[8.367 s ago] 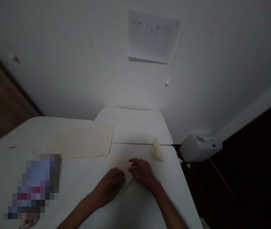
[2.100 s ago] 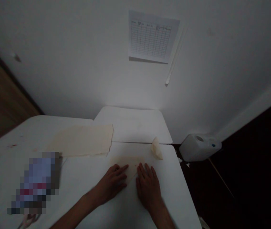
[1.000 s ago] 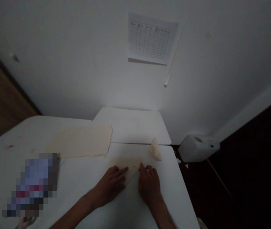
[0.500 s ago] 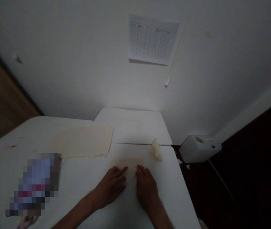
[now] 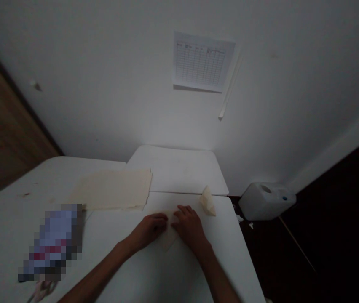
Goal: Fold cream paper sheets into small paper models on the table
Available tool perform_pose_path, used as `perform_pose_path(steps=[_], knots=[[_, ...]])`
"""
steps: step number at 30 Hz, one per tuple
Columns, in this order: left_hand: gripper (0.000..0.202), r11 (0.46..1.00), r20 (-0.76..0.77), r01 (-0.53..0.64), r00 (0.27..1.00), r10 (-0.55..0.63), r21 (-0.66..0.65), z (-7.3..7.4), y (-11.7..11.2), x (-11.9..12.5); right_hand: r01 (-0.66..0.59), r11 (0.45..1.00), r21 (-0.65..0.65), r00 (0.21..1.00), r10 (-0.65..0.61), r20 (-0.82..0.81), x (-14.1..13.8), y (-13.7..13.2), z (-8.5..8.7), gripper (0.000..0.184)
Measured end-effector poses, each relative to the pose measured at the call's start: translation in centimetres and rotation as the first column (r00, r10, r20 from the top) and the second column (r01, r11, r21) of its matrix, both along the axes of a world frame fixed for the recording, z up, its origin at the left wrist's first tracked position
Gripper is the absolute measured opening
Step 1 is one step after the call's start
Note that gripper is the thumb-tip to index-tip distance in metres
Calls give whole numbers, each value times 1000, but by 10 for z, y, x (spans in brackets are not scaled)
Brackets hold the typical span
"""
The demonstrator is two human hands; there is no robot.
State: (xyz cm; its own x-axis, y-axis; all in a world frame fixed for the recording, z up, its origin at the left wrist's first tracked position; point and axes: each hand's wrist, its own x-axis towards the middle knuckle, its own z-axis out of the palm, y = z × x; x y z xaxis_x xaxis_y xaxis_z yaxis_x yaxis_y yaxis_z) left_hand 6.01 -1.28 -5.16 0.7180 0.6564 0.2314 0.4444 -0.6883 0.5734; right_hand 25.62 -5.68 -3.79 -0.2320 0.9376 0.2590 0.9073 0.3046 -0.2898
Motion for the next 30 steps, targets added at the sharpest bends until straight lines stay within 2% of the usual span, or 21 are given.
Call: perform_pose_path(steps=[4,12,17,22,30], knots=[[12,1000,-6,-30,1000,30,5,6,6,-2,-54,996,-74,999,54,-2,4,12,2,41],[40,983,-56,-129,989,137,132,-6,17,-12,-75,988,-132,997,74,-13,7,19,12,49],[43,984,-111,-111,986,127,141,1,23,-12,-85,986,-140,996,86,-3,8,23,15,54],[39,986,-170,-97,978,119,136,10,26,-13,-74,987,-144,997,75,5,7,25,13,57],[40,982,-174,-123,974,147,144,12,25,-24,-56,987,-151,998,51,-36,-5,26,8,45]])
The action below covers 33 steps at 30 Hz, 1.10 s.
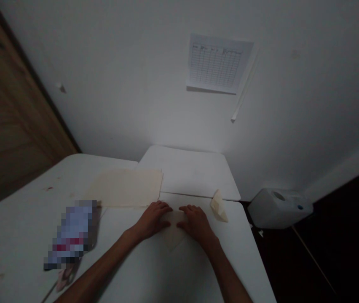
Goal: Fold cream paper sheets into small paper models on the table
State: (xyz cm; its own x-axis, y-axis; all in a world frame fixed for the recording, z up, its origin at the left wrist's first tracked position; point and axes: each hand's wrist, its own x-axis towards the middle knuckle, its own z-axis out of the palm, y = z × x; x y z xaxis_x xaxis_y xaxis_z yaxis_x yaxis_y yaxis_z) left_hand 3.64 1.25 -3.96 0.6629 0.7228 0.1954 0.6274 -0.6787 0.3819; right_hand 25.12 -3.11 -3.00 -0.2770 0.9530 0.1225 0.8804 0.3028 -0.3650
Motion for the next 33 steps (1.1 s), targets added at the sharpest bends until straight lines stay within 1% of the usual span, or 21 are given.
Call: perform_pose_path(steps=[4,6,8,11,14,16,18,20,23,25,30,33], knots=[[45,1000,9,-4,1000,4,-4,0,-3,-2,-16,1000,-11,1000,16,-11,0,0,-3,36],[44,1000,25,-1,1000,1,-6,-1,-3,-3,-22,1000,-9,1000,22,-4,1,-1,-4,31],[38,1000,42,4,999,-4,-5,-4,-3,-4,-28,1000,-8,1000,28,6,3,-2,-6,25],[22,1000,49,17,999,-16,-8,-6,-2,-4,-42,999,-2,999,42,14,6,-3,-8,17],[10,999,53,34,998,-33,-7,-6,-2,-4,-57,998,10,998,57,10,9,-5,-9,11],[7,999,55,47,997,-47,-3,-4,-2,-4,-59,998,18,998,59,3,11,-7,-10,9],[4,998,57,60,997,-60,2,-3,-3,-5,-57,998,23,998,57,-4,12,-8,-11,10],[2,997,59,74,995,-75,6,-2,-4,-6,-52,998,31,999,53,-9,12,-9,-12,16],[4,995,61,100,993,-100,14,-2,-5,-6,-61,997,47,998,62,-13,12,-9,-13,26],[8,993,61,114,992,-115,21,-4,-6,-7,-68,996,62,997,70,-16,12,-10,-15,28],[11,993,65,111,991,-113,43,-9,-11,-7,-78,990,119,997,75,32,9,-15,-17,28],[11,997,33,77,996,-77,7,-8,-11,-5,-24,993,114,999,19,46,3,-15,-15,20]])
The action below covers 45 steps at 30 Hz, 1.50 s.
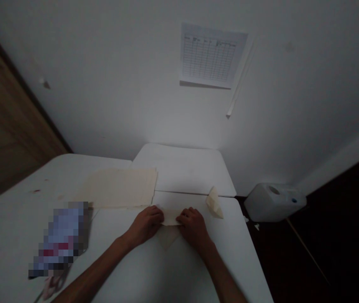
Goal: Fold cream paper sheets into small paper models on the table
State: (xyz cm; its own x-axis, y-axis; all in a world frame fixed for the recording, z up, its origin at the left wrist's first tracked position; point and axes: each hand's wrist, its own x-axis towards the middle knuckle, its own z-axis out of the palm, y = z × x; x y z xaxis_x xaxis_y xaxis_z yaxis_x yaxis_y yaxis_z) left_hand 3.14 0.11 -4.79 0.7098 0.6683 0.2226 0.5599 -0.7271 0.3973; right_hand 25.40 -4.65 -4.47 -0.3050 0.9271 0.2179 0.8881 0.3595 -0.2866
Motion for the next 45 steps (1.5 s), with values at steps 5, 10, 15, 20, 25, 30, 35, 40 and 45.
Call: perform_pose_path(steps=[5,10,15,20,25,30,35,40,45], knots=[[9,999,-49,-41,998,39,-35,4,7,8,54,998,-38,998,-53,32,-13,9,5,11],[14,997,-105,-57,993,51,-57,9,15,14,27,999,-25,998,-26,49,-18,15,3,10],[13,999,-123,-37,992,32,-38,14,12,14,-15,1000,9,997,14,78,-17,12,-1,9],[15,999,-103,-38,994,39,11,12,3,10,-90,995,38,989,85,118,-14,8,-5,11],[15,998,-99,-28,994,34,55,6,-1,8,-181,979,98,967,159,199,-7,1,-7,17],[18,979,-176,40,984,-4,201,0,-10,6,-207,968,139,945,161,286,-5,-7,-8,25],[20,953,-187,53,982,4,297,-7,-23,8,-182,976,118,950,144,277,-8,-11,-6,27],[28,955,-175,97,983,-48,282,-18,-27,10,-135,988,74,967,115,228,-12,-15,-3,39],[34,947,-138,76,990,-34,312,-25,-31,7,-45,997,62,981,32,192,-14,-22,-10,44]])
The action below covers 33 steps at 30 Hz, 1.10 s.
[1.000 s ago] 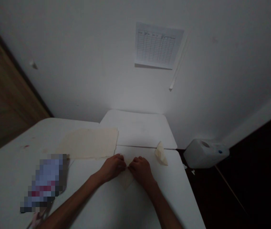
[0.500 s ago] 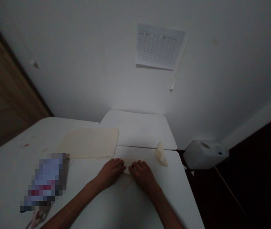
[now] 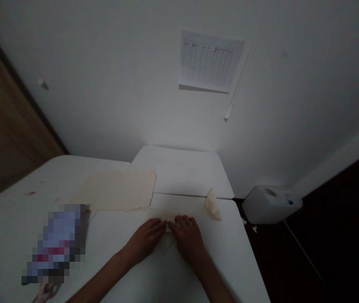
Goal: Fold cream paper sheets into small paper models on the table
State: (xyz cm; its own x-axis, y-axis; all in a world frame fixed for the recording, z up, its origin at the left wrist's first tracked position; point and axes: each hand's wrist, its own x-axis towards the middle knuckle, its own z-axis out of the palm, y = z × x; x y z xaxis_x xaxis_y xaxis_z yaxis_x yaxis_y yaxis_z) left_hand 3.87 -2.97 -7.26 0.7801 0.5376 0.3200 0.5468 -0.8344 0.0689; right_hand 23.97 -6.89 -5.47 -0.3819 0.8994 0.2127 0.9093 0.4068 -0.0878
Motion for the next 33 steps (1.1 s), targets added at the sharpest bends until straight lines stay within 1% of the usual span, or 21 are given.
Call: perform_pose_path(steps=[5,10,13,18,24,27,30,33], knots=[[33,1000,9,-15,1000,15,21,1,-2,-3,101,995,-7,995,-101,-3,-1,-8,-10,43],[31,999,21,-50,999,50,-9,4,-4,-5,159,987,4,987,-158,-25,2,-18,-7,48],[30,998,19,-50,999,51,-35,5,-4,-5,191,981,25,981,-191,-37,9,-24,-6,51],[29,996,25,-58,998,60,-64,6,-4,-4,247,968,50,969,-246,-34,28,-33,-10,53],[31,996,17,-62,998,63,-64,8,-5,-5,294,953,76,956,-292,-39,39,-39,-14,53],[30,997,36,-60,997,61,-44,6,-5,-5,297,951,86,954,-291,-71,40,-39,-13,50],[29,998,50,-54,997,55,-20,3,-4,-4,318,939,133,943,-299,-146,39,-35,-11,38],[29,999,44,-44,998,45,-16,1,-4,-3,300,934,193,938,-252,-240,31,-28,-8,32]])
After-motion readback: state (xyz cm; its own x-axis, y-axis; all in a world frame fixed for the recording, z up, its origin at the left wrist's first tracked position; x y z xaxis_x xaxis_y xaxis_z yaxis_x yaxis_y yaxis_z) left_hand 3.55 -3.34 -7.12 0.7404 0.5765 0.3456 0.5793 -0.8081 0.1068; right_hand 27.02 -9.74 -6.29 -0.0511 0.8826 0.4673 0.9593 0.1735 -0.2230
